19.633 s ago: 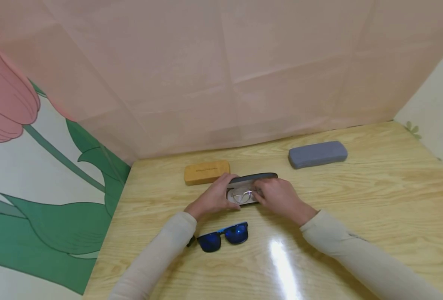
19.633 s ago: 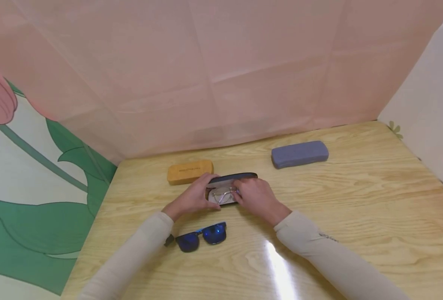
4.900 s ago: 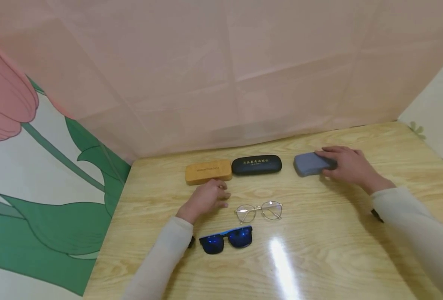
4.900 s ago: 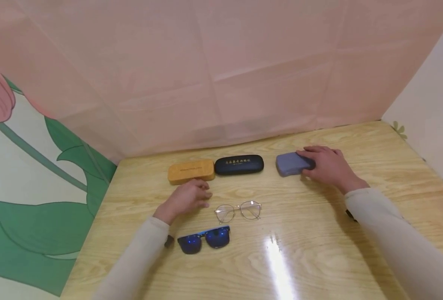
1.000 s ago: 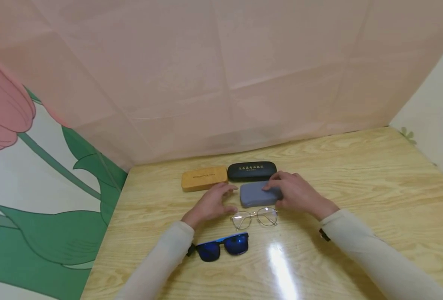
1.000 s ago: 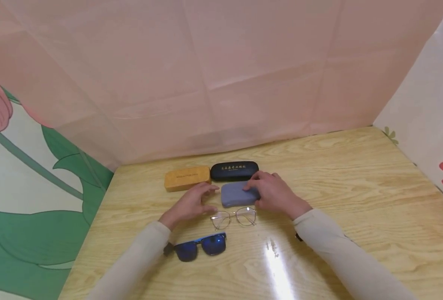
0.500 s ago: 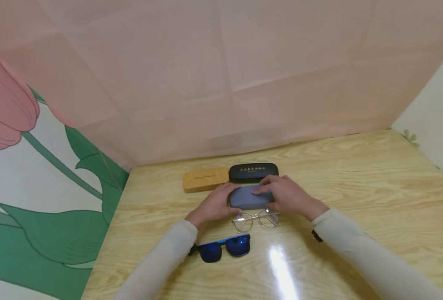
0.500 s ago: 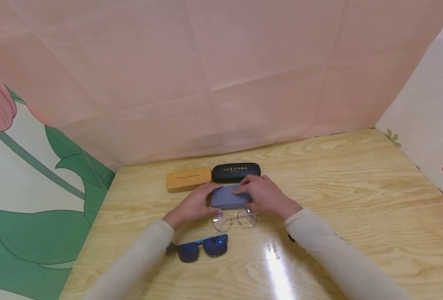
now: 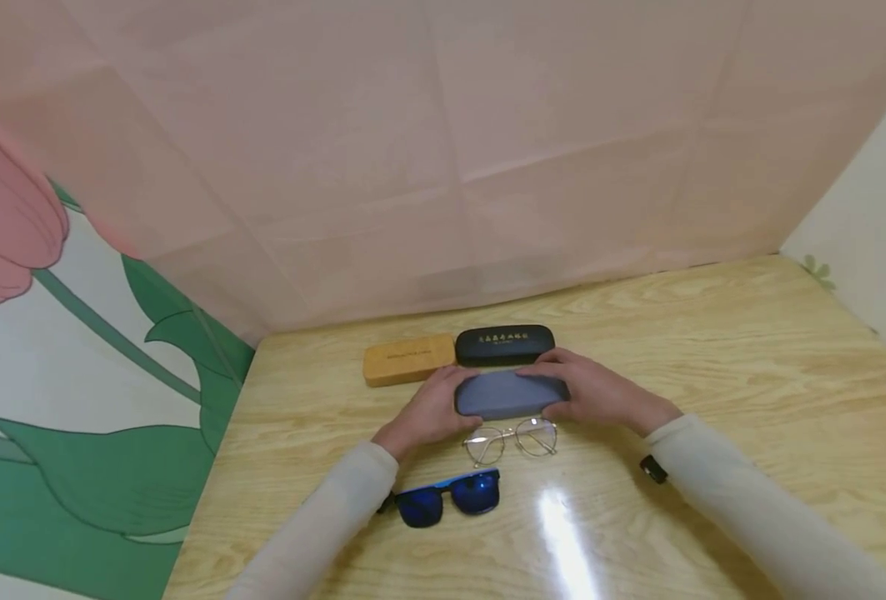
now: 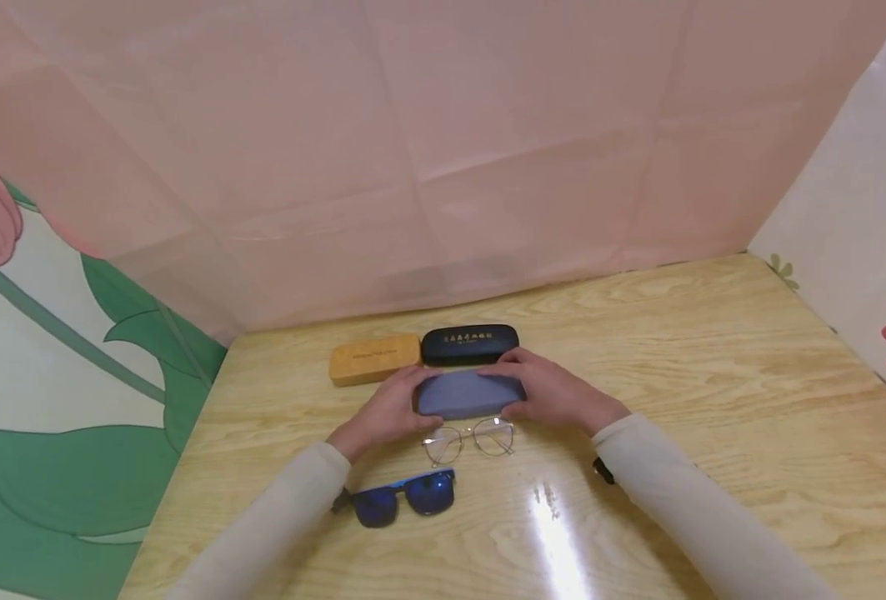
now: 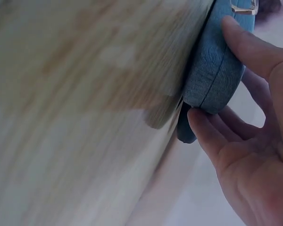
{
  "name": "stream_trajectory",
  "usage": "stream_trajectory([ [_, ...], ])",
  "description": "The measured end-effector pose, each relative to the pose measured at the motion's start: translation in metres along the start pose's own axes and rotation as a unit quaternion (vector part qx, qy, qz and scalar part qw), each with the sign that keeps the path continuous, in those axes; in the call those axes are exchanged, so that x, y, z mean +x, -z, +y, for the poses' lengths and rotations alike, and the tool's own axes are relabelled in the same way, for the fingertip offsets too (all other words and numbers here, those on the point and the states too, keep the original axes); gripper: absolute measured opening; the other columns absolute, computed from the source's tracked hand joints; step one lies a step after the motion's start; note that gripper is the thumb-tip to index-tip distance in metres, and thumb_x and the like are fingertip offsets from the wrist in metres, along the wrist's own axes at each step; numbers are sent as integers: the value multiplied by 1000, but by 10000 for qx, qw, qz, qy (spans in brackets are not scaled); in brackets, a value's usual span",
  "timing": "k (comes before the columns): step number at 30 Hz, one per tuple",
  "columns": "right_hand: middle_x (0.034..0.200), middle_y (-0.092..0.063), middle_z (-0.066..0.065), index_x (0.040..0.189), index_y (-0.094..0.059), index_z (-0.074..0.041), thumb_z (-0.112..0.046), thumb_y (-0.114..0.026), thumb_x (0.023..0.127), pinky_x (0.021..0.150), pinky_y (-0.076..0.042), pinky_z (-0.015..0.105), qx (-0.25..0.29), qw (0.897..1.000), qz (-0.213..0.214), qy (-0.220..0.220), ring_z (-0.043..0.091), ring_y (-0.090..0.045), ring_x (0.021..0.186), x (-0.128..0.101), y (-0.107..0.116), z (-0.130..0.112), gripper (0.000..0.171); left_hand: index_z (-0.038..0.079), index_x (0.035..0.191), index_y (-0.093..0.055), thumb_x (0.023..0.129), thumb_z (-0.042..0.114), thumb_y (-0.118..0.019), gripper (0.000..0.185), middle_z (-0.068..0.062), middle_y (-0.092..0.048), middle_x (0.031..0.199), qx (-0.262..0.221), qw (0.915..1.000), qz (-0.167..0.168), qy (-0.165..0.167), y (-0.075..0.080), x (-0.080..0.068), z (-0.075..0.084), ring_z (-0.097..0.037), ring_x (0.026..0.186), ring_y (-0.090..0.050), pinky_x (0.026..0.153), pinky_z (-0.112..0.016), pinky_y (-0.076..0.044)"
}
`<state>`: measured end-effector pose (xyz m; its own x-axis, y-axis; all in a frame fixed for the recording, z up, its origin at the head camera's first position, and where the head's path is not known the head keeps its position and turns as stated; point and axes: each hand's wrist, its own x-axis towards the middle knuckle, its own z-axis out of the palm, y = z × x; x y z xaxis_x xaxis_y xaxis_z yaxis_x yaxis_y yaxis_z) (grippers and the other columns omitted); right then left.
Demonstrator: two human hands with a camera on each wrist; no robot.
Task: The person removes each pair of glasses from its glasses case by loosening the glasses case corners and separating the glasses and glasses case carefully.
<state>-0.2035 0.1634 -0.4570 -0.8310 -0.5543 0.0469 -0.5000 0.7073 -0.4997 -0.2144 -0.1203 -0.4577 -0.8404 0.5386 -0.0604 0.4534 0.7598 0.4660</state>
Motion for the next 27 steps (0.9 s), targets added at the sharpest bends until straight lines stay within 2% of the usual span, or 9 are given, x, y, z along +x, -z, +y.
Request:
stream_trajectory([
  [5,133,-56,16,141,-57,-26,-28,-85,79,87,-53,40,-210,9998,22,16,25,-59,108,1,1,-3,68,14,143,-51,77,32,-85,76,-7,-57,140,-8,9999,107,-126,0,0,0,-26,132,-51,113,-41,-42],
  [8,130,-59,17,141,-57,-24,-30,-84,80,85,-54,40,-568,9983,24,110,25,-61,105,1,2,-6,67,15,145,-51,78,32,-85,77,-8,-57,141,8,9998,91,-166,0,0,-1,-27,133,-50,113,-41,-42],
  [13,129,-62,18,143,-55,-21,-36,-79,84,87,-56,43,-1097,9931,-44,407,27,-64,106,0,6,-7,65,16,146,-51,79,31,-85,77,-9,-58,138,11,9997,109,-232,0,0,-3,-25,125,-55,106,-37,-47],
  [21,132,-61,20,146,-51,-15,-37,-72,91,94,-55,48,-1484,9852,-121,846,34,-64,113,1,9,-3,62,16,146,-52,78,32,-86,78,-9,-59,136,44,9993,180,-313,-2,1,-5,-24,122,-56,102,-35,-49],
  [27,134,-60,25,145,-51,-10,-34,-66,95,95,-55,50,-1647,9801,-55,1105,40,-64,114,-1,10,-2,57,16,145,-52,77,32,-86,78,-10,-60,134,17,9992,251,-306,-2,1,-5,-24,121,-57,102,-36,-50],
])
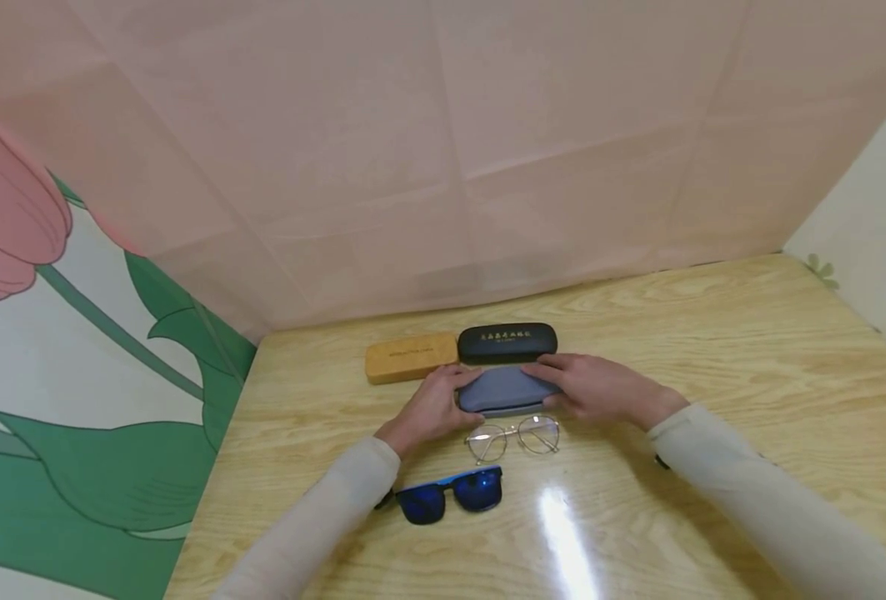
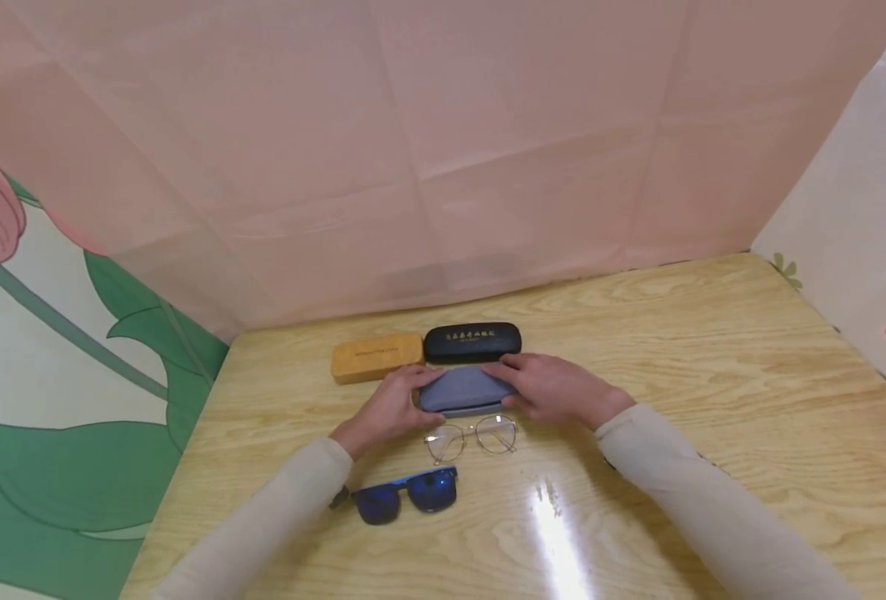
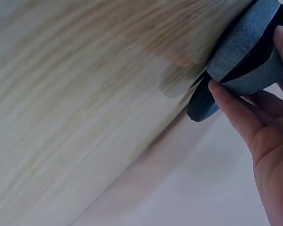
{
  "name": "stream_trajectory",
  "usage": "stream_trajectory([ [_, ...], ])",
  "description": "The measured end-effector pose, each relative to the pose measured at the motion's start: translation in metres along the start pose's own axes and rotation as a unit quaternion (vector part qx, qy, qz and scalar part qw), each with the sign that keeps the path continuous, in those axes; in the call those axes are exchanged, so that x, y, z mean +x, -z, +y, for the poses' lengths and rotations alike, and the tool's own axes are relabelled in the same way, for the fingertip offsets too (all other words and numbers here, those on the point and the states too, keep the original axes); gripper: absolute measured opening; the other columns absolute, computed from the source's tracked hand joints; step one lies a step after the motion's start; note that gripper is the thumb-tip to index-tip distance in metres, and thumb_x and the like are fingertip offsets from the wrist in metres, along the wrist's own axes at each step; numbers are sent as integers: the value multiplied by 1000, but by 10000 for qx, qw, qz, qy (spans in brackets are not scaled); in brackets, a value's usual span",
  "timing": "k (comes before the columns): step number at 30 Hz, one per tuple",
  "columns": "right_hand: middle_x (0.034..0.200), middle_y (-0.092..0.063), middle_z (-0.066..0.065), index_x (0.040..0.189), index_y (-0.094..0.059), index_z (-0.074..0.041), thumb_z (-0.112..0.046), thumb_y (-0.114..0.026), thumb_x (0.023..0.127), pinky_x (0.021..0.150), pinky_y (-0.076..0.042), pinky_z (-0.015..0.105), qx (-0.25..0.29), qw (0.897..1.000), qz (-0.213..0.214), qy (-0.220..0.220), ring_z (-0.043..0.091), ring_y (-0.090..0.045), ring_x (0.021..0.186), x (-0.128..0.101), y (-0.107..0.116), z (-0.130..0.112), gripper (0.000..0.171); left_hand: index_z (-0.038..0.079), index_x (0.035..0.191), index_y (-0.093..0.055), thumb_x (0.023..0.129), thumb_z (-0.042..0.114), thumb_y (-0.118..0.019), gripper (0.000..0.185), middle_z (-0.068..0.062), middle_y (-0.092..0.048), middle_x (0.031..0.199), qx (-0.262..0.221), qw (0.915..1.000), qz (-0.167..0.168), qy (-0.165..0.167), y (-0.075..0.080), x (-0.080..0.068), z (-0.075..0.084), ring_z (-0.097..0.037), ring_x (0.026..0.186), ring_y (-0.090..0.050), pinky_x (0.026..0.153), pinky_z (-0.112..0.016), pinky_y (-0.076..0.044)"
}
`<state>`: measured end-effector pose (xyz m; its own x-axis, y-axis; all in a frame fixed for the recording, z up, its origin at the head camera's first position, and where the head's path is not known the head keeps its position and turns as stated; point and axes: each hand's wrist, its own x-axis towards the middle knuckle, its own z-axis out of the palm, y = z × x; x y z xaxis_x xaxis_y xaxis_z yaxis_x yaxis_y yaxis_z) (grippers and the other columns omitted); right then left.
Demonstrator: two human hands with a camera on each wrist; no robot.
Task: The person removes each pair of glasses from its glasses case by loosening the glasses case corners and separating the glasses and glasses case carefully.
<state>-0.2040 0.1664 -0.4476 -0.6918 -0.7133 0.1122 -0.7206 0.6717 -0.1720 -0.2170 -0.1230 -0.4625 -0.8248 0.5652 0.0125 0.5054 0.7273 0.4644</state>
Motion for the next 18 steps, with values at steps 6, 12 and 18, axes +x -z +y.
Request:
stream_trajectory([
  [6,137,-58,24,147,-49,-12,-33,-58,100,96,-54,51,-30,10000,-25,-34,41,-64,116,-1,-2,2,52,16,146,-52,76,31,-87,80,-10,-61,135,-67,10000,26,17,1,-1,-1,-23,119,-59,100,-35,-50],
  [12,140,-56,24,148,-49,-16,-36,-54,102,100,-51,53,209,9996,-100,-159,41,-61,121,0,-1,7,50,17,145,-53,74,29,-89,80,-7,-62,139,-109,9998,155,-65,0,1,-2,-21,122,-61,103,-34,-50],
  [18,142,-55,24,148,-48,-18,-42,-51,103,102,-50,53,892,9949,-413,-239,40,-61,122,4,3,15,52,17,145,-53,74,28,-89,81,-8,-61,141,-134,9999,104,-13,1,1,0,-23,125,-60,106,-36,-48],
])
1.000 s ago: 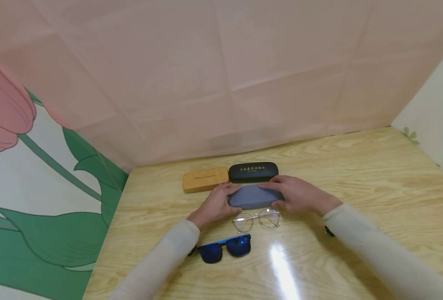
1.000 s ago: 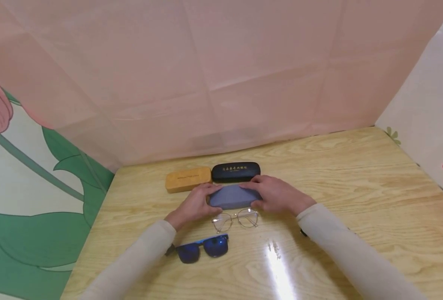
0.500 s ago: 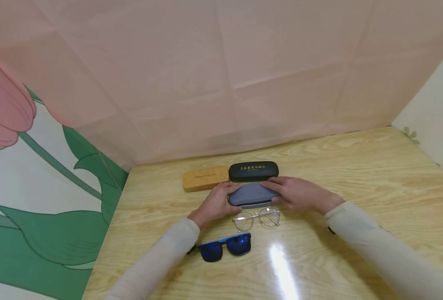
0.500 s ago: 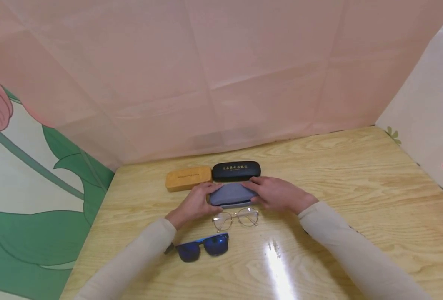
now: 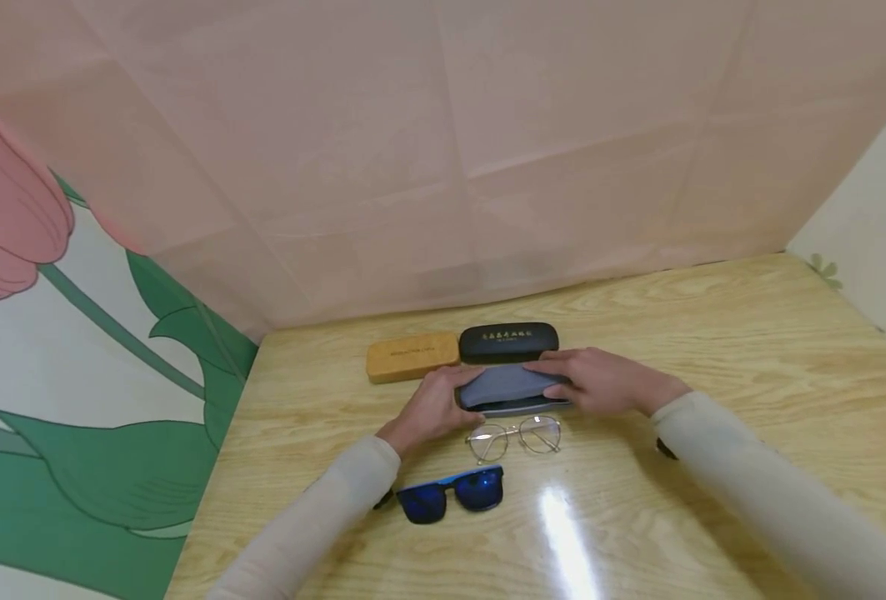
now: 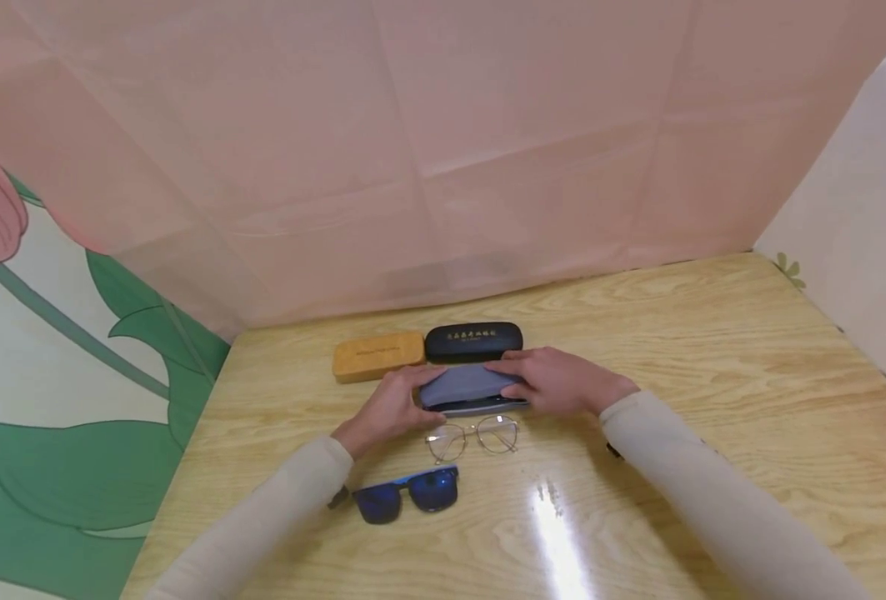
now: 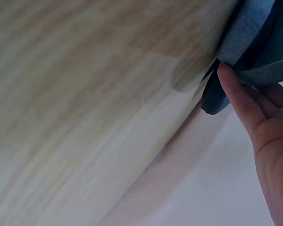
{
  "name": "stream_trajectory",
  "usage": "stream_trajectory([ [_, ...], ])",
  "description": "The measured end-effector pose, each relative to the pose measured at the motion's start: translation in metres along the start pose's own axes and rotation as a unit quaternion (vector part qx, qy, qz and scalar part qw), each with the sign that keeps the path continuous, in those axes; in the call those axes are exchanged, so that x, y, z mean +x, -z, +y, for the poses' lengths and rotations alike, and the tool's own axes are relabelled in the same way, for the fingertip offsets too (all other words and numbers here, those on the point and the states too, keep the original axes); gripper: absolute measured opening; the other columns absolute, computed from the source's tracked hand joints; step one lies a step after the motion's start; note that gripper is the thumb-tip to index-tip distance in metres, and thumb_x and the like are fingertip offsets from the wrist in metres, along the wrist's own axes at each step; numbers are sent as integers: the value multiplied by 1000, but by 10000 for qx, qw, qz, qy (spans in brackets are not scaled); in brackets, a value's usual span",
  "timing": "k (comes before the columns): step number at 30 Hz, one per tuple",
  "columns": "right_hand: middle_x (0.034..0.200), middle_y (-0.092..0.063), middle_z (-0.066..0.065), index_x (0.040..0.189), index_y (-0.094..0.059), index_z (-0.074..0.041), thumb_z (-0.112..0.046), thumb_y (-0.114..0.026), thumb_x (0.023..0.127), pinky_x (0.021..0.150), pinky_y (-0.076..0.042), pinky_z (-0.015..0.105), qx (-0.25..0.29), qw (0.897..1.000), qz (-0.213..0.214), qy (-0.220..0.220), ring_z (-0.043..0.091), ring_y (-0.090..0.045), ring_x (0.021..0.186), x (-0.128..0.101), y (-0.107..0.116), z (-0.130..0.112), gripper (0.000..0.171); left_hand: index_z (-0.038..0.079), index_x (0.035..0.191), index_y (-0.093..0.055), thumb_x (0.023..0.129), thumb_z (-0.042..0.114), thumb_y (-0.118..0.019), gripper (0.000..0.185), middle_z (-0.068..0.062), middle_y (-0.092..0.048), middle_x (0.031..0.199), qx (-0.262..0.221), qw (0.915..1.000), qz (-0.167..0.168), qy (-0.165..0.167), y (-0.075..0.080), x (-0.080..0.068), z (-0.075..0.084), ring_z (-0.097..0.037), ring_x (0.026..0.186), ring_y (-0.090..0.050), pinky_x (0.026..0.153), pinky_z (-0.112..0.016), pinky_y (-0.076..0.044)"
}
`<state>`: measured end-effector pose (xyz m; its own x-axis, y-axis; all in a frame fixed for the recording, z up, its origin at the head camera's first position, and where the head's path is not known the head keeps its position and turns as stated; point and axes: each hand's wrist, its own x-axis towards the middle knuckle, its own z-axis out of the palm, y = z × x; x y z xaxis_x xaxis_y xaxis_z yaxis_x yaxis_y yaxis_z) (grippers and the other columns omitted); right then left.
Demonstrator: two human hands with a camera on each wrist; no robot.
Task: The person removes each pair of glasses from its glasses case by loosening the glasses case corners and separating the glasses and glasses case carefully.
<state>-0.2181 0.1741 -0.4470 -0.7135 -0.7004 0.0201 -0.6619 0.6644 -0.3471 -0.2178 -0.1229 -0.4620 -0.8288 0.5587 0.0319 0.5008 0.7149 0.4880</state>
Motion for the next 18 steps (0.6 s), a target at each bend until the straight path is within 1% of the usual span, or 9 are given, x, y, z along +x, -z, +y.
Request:
stream_trajectory([
  [3,141,-57,21,148,-49,-17,-43,-51,102,103,-49,53,244,9997,-82,46,37,-61,122,1,3,4,52,17,145,-52,73,29,-90,82,-9,-61,140,-45,10000,-20,59,0,0,2,-24,124,-60,106,-37,-48],
  [7,141,-58,18,146,-51,-15,-42,-52,102,104,-48,53,481,9987,-142,40,34,-62,122,1,7,5,52,19,145,-52,71,29,-91,84,-9,-63,136,-132,9998,-47,141,-2,1,3,-22,116,-61,101,-35,-50],
  [11,139,-60,15,146,-51,-15,-41,-50,103,103,-49,52,641,9975,-302,-55,26,-62,117,4,11,5,50,21,146,-52,70,30,-91,85,-8,-64,132,-201,9996,-48,181,-3,0,1,-20,109,-61,96,-33,-52],
  [12,139,-60,14,146,-51,-16,-40,-50,103,104,-48,52,669,9971,-346,-102,26,-62,118,4,12,5,50,21,145,-52,70,31,-91,86,-8,-64,131,-222,9996,-40,179,-3,0,1,-19,108,-61,95,-33,-52],
  [16,139,-61,10,147,-51,-17,-38,-49,104,106,-46,52,829,9952,-459,-240,25,-60,121,10,16,4,48,21,145,-53,69,31,-92,86,-7,-65,129,-240,9996,43,129,-1,0,-1,-19,108,-62,97,-34,-52],
  [18,139,-62,9,146,-51,-17,-38,-49,104,107,-45,53,901,9942,-503,-287,27,-59,124,12,17,4,48,21,145,-53,69,31,-92,86,-7,-65,129,-237,9996,67,149,-1,0,-2,-20,109,-62,99,-35,-52],
])
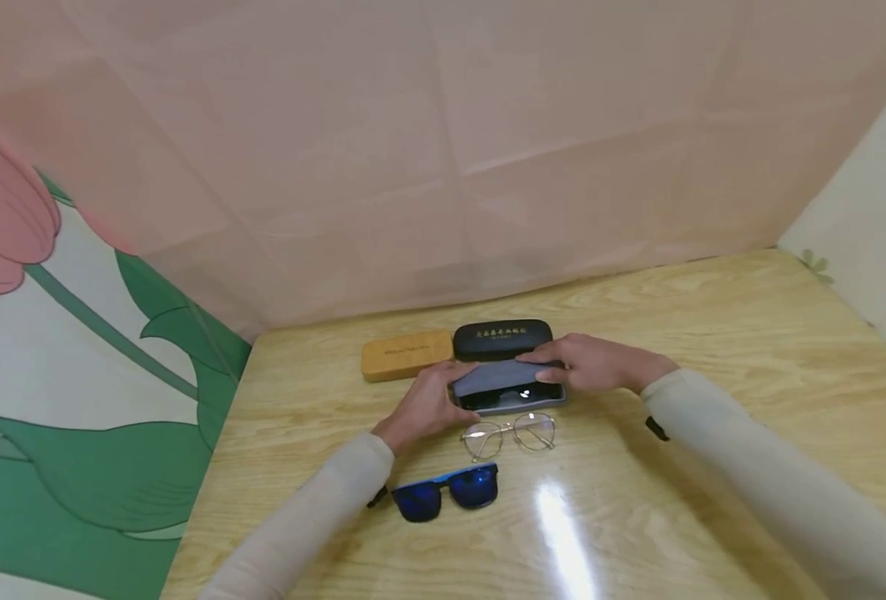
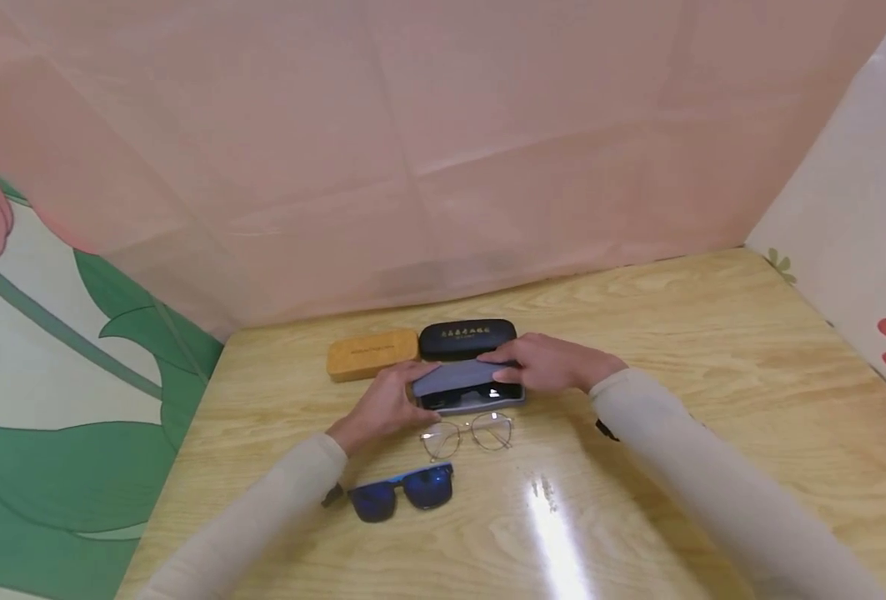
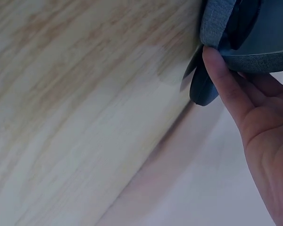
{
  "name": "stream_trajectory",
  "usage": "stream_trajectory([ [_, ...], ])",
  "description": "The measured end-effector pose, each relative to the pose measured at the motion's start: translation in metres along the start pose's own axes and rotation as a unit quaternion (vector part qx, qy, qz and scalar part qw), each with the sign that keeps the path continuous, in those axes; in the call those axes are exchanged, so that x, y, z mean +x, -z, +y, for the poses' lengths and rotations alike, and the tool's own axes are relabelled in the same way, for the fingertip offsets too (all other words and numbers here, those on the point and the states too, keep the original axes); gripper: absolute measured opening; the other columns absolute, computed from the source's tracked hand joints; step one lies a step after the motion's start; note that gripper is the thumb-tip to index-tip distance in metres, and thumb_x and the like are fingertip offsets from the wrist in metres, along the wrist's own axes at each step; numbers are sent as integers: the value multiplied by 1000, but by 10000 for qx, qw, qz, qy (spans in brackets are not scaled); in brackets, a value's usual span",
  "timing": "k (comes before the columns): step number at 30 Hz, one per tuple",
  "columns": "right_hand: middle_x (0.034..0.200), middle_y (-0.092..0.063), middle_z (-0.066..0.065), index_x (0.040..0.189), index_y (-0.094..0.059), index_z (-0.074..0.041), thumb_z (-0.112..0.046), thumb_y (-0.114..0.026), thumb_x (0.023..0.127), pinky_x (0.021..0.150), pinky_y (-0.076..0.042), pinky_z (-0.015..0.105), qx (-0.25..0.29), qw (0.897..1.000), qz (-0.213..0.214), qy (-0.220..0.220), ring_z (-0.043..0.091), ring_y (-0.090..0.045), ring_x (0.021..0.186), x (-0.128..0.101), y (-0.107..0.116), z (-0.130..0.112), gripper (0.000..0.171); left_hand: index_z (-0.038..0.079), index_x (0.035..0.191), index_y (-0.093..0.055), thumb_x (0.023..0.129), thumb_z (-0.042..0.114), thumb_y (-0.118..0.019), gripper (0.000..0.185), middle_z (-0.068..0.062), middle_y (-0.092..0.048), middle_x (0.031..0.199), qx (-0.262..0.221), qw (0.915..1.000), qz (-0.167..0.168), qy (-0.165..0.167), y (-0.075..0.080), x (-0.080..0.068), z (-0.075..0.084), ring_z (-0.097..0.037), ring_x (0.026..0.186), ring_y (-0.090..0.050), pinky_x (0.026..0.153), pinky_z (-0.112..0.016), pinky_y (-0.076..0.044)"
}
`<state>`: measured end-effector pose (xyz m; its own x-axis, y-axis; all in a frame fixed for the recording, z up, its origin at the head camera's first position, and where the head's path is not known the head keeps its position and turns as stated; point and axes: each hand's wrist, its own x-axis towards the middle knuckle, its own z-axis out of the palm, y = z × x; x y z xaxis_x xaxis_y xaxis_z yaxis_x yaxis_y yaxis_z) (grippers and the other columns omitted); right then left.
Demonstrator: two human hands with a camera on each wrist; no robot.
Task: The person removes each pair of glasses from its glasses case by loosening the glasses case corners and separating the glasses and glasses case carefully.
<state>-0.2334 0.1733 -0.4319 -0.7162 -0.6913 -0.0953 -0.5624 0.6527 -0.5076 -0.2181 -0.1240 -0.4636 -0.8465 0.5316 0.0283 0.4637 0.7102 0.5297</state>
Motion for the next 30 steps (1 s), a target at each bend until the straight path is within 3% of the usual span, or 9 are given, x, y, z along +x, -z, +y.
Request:
stream_trajectory([
  [7,146,-56,8,144,-54,-20,-48,-39,106,114,-36,58,662,9968,-112,-440,37,-49,137,4,4,0,50,16,140,-54,61,29,-97,91,-5,-63,135,-81,9984,263,497,0,-4,2,-23,125,-59,109,-39,-47],
  [12,147,-54,14,145,-52,-15,-51,-33,106,115,-32,61,862,9931,138,-779,41,-45,138,5,5,0,57,13,141,-46,58,26,-98,99,-5,-64,128,-356,9951,492,778,0,-3,4,-20,112,-63,101,-37,-51],
  [16,146,-55,15,146,-50,-13,-54,-31,106,114,-35,61,494,9942,357,-882,41,-48,136,2,3,0,61,17,141,-43,59,23,-97,98,-2,-63,126,-517,9950,463,711,-1,0,6,-17,105,-63,95,-34,-54],
  [21,140,-60,15,143,-54,-18,-54,-39,104,107,-42,61,-543,9925,865,-673,40,-56,128,-3,2,-11,55,16,141,-42,61,21,-96,96,-3,-59,128,-497,9956,444,654,-1,1,8,-17,107,-61,96,-34,-54],
  [25,135,-62,10,138,-58,-19,-45,-57,99,106,-44,56,-1295,9778,1633,-227,34,-56,125,-6,-5,-20,47,15,140,-43,61,21,-95,96,-3,-59,127,-454,9956,429,695,-2,0,8,-17,106,-60,97,-34,-53],
  [30,131,-62,9,120,-68,-16,-31,-75,87,110,-37,53,-1913,9408,2699,734,33,-50,129,-6,-21,-29,37,17,138,-44,61,24,-95,93,-1,-59,122,-363,9965,388,646,-1,1,7,-16,102,-60,91,-33,-54],
])
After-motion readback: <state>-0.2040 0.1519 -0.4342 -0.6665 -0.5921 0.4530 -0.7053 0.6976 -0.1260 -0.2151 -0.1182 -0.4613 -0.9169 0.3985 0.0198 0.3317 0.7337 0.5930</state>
